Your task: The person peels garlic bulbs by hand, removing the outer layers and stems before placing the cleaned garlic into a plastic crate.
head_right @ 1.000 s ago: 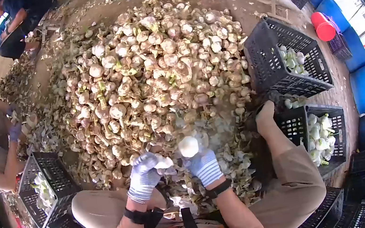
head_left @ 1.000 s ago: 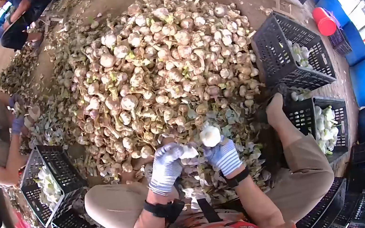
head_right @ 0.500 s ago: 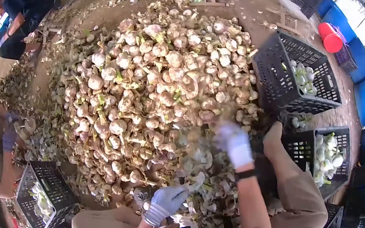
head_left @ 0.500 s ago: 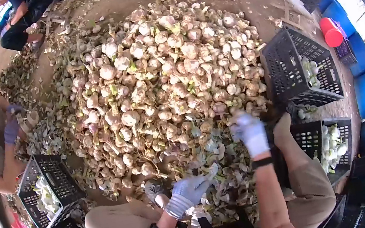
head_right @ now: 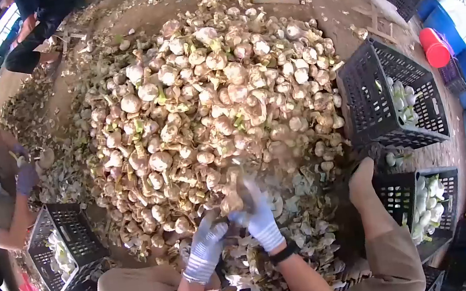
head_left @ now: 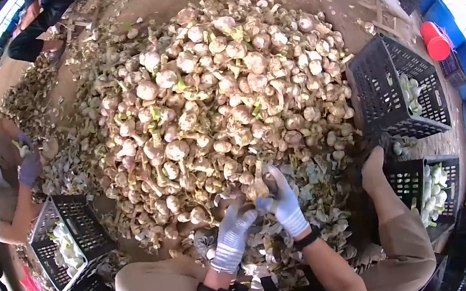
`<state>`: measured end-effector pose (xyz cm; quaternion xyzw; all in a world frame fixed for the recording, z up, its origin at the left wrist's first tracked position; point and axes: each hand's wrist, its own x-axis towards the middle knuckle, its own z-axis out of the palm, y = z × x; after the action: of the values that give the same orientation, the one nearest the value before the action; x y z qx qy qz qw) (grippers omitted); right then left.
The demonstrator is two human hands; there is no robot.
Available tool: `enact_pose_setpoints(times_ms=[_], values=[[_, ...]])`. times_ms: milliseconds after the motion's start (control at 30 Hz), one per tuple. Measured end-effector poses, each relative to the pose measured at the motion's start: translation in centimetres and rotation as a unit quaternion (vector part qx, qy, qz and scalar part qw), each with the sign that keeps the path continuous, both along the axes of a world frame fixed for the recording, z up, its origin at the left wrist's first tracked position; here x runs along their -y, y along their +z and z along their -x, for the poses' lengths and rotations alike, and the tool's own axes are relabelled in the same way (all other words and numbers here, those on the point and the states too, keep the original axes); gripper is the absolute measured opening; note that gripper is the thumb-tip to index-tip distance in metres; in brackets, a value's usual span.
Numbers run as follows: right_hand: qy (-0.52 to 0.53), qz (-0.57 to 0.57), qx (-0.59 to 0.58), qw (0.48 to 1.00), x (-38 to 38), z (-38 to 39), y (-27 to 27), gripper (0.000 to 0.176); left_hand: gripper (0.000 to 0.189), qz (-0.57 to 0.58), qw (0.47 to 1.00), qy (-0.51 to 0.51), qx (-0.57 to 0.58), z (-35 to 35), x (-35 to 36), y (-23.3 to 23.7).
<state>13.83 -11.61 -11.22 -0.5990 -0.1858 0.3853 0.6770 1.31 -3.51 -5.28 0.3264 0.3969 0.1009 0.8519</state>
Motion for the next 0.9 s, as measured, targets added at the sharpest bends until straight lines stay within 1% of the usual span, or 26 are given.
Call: enact_pose_setpoints(times_ms=[33, 67, 100, 167, 200, 233, 267, 300, 333, 367, 400, 433, 467, 500, 533, 567, 633, 667, 733, 767, 833, 867, 900], values=[[-0.002, -0.091, -0.096, 0.991, 0.5, 1.3, 1.0, 0.084, 0.059, 0.072, 0.995, 0.031, 0.055, 0.5, 0.1, -0.7], [0.02, -0.055, -0.059, 0.997, 1.0, 2.6, 2.5, 0.089, 0.057, 0.092, 0.988, 0.073, 0.102, 0.5, 0.4, -0.8], [-0.007, -0.07, -0.011, 0.997, 1.3, 3.8, 3.4, 0.085, 0.054, 0.114, 0.975, 0.115, 0.149, 0.5, 0.7, -0.7], [0.056, 0.028, -0.064, 0.996, 2.7, 4.0, 4.0, 0.07, 0.048, 0.088, 0.976, 0.112, 0.166, 1.3, 0.5, 0.3], [0.06, 0.073, 0.092, 0.991, 3.3, 3.2, 4.1, 0.062, 0.049, 0.038, 0.983, 0.106, 0.142, 1.7, 0.6, 0.9], [0.064, 0.117, 0.249, 0.959, 3.4, 2.4, 4.8, 0.055, 0.051, -0.012, 0.987, 0.103, 0.121, 1.8, 0.7, 1.4], [-0.037, -0.007, -0.188, 0.982, 3.3, 2.8, 5.5, 0.043, 0.051, -0.011, 0.987, 0.102, 0.127, 1.8, 1.0, 1.9], [-0.038, -0.007, -0.182, 0.983, 3.4, 2.8, 6.4, 0.043, 0.051, -0.101, 0.987, 0.052, 0.117, 1.8, 1.2, 2.5], [-0.004, 0.063, -0.149, 0.987, 3.2, 2.6, 8.1, 0.039, 0.052, -0.193, 0.975, 0.002, 0.107, 1.7, 1.4, 3.0], [0.03, 0.134, -0.118, 0.984, 2.8, 2.6, 9.7, 0.035, 0.049, -0.283, 0.956, -0.008, 0.081, 1.7, 1.7, 3.5], [-0.012, 0.124, -0.133, 0.983, 2.2, 3.0, 10.8, 0.027, 0.047, -0.351, 0.934, -0.026, 0.055, 1.9, 1.8, 3.0], [-0.011, 0.125, -0.13, 0.984, 2.2, 3.3, 10.8, 0.027, 0.046, -0.417, 0.908, -0.043, 0.028, 2.0, 1.8, 2.9], [-0.021, 0.108, -0.107, 0.988, 2.1, 3.3, 10.4, 0.027, 0.046, -0.418, 0.907, -0.041, 0.031, 2.0, 1.6, 2.9], [-0.031, 0.091, -0.088, 0.991, 2.0, 3.4, 9.6, 0.028, 0.045, -0.494, 0.868, -0.051, 0.018, 2.0, 1.4, 3.0], [-0.038, 0.069, -0.096, 0.992, 2.0, 3.4, 8.7, 0.025, 0.045, -0.566, 0.822, -0.062, 0.004, 2.2, 1.4, 3.1], [-0.038, 0.07, -0.096, 0.992, 2.3, 3.4, 8.1, 0.025, 0.045, -0.566, 0.822, -0.062, 0.004, 2.2, 1.3, 3.0], [-0.044, 0.057, -0.12, 0.99, 2.8, 3.3, 7.2, 0.025, 0.044, -0.657, 0.747, -0.102, 0.001, 2.3, 1.2, 2.7], [-0.046, 0.059, -0.122, 0.99, 2.9, 3.2, 6.7, 0.025, 0.044, -0.682, 0.723, -0.11, 0.012, 2.3, 1.2, 3.0], [-0.065, 0.019, -0.195, 0.978, 3.0, 3.2, 6.4, 0.019, 0.045, -0.679, 0.727, -0.107, 0.009, 2.3, 1.1, 2.6], [-0.065, 0.021, -0.197, 0.978, 3.1, 3.3, 6.7, 0.019, 0.045, -0.678, 0.728, -0.102, 0.008, 2.3, 1.1, 2.5], [-0.044, 0.056, -0.115, 0.991, 3.0, 3.2, 7.8, 0.025, 0.046, -0.669, 0.737, -0.089, 0.005, 2.3, 0.9, 2.9], [0.018, 0.088, 0.058, 0.994, 2.5, 2.6, 8.7, 0.024, 0.045, -0.378, 0.924, -0.028, 0.058, 2.3, 0.6, 3.3], [0.021, 0.046, -0.079, 0.996, 2.8, 2.6, 10.3, 0.022, 0.045, -0.039, 0.993, 0.037, 0.104, 2.4, 0.3, 3.5]])
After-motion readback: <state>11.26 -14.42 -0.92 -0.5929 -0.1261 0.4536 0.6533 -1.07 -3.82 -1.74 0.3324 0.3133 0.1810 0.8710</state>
